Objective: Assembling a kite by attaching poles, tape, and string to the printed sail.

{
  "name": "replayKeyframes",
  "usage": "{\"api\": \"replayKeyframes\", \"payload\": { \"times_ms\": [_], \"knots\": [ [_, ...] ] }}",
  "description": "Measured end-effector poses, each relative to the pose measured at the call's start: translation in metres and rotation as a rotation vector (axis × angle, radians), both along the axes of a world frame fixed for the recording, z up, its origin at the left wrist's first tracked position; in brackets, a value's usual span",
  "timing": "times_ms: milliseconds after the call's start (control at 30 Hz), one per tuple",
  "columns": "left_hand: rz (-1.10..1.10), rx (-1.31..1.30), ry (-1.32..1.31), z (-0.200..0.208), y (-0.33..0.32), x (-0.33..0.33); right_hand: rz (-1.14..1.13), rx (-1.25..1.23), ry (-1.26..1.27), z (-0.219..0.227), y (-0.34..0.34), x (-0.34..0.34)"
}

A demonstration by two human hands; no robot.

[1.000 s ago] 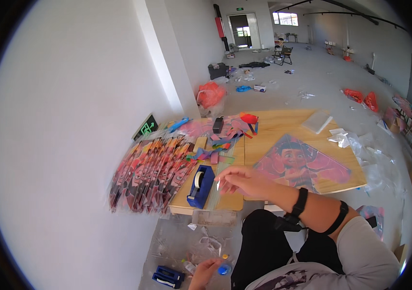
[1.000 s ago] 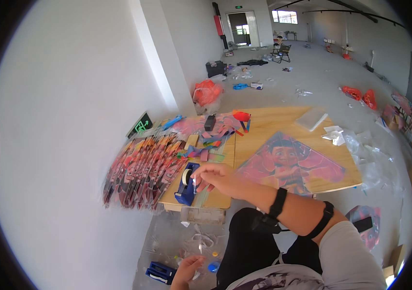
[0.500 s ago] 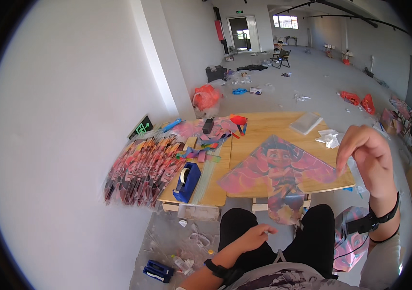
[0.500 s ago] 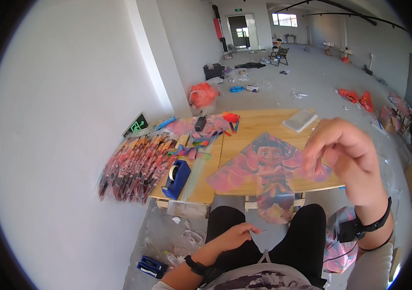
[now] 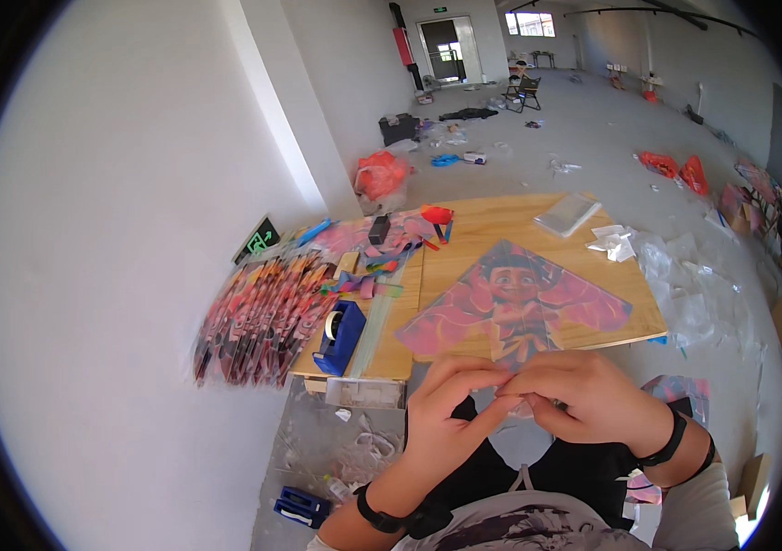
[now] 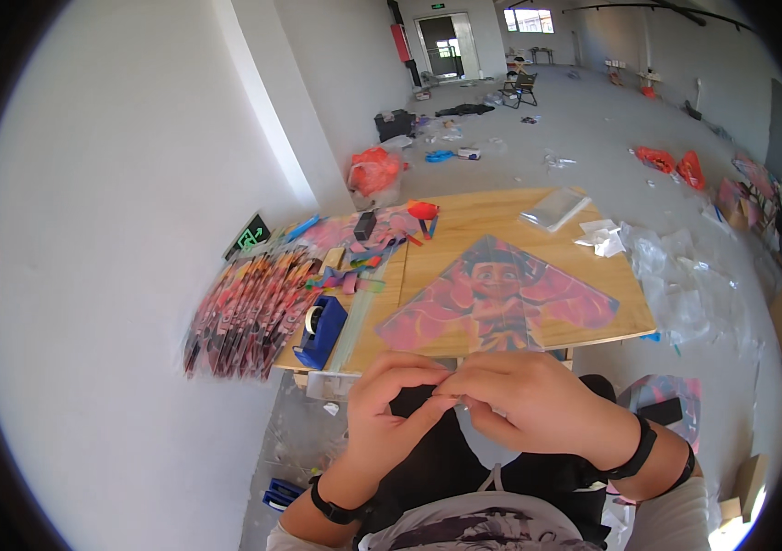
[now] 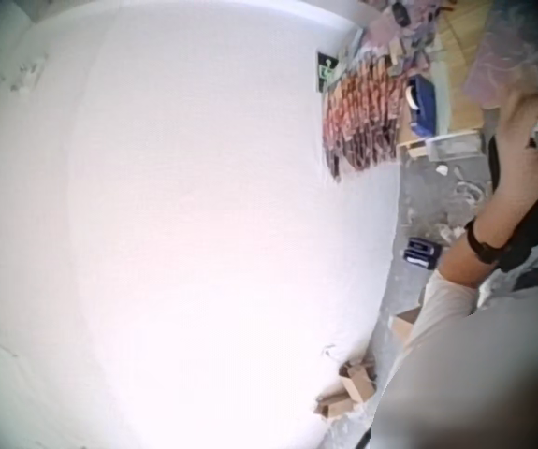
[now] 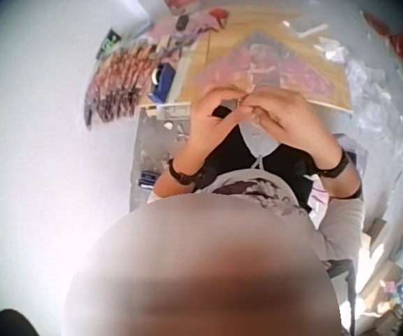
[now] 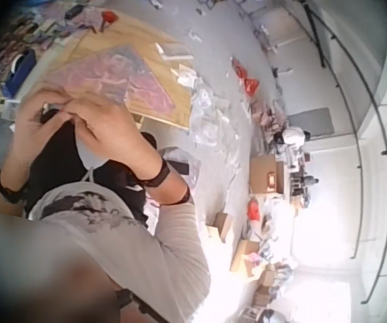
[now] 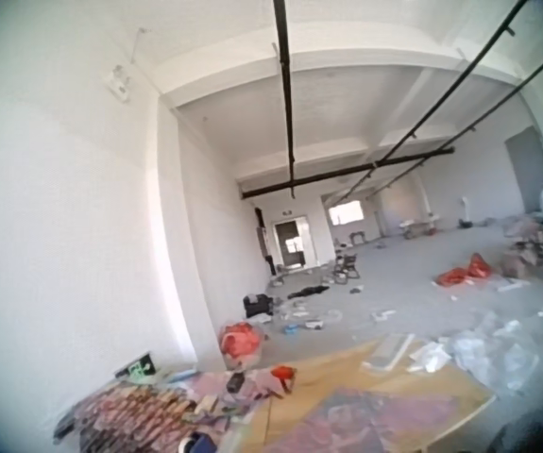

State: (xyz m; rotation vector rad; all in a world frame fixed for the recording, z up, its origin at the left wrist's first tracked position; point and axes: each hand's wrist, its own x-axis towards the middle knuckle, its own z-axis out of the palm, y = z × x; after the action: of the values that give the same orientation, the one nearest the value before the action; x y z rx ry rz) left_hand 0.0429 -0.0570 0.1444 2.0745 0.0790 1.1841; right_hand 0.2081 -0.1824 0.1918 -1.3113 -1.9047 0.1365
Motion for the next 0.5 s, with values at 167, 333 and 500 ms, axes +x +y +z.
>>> {"api": "replayKeyframes", "payload": {
  "times_ms": [167, 333, 500],
  "knots": [
    [0.073, -0.059, -0.085, -0.015, -0.007, 0.004, -0.024, -0.071, 0.115, -0.017, 0.0, 0.004],
    [0.126, 0.041, -0.076, -0.017, -0.009, 0.009, 0.061, -0.271, 0.476, -0.042, 0.004, 0.012],
    [0.179, 0.258, -0.036, -0.011, -0.006, 0.004, 0.156, -0.561, 0.944, -0.091, 0.022, 0.026]
  ]
}}
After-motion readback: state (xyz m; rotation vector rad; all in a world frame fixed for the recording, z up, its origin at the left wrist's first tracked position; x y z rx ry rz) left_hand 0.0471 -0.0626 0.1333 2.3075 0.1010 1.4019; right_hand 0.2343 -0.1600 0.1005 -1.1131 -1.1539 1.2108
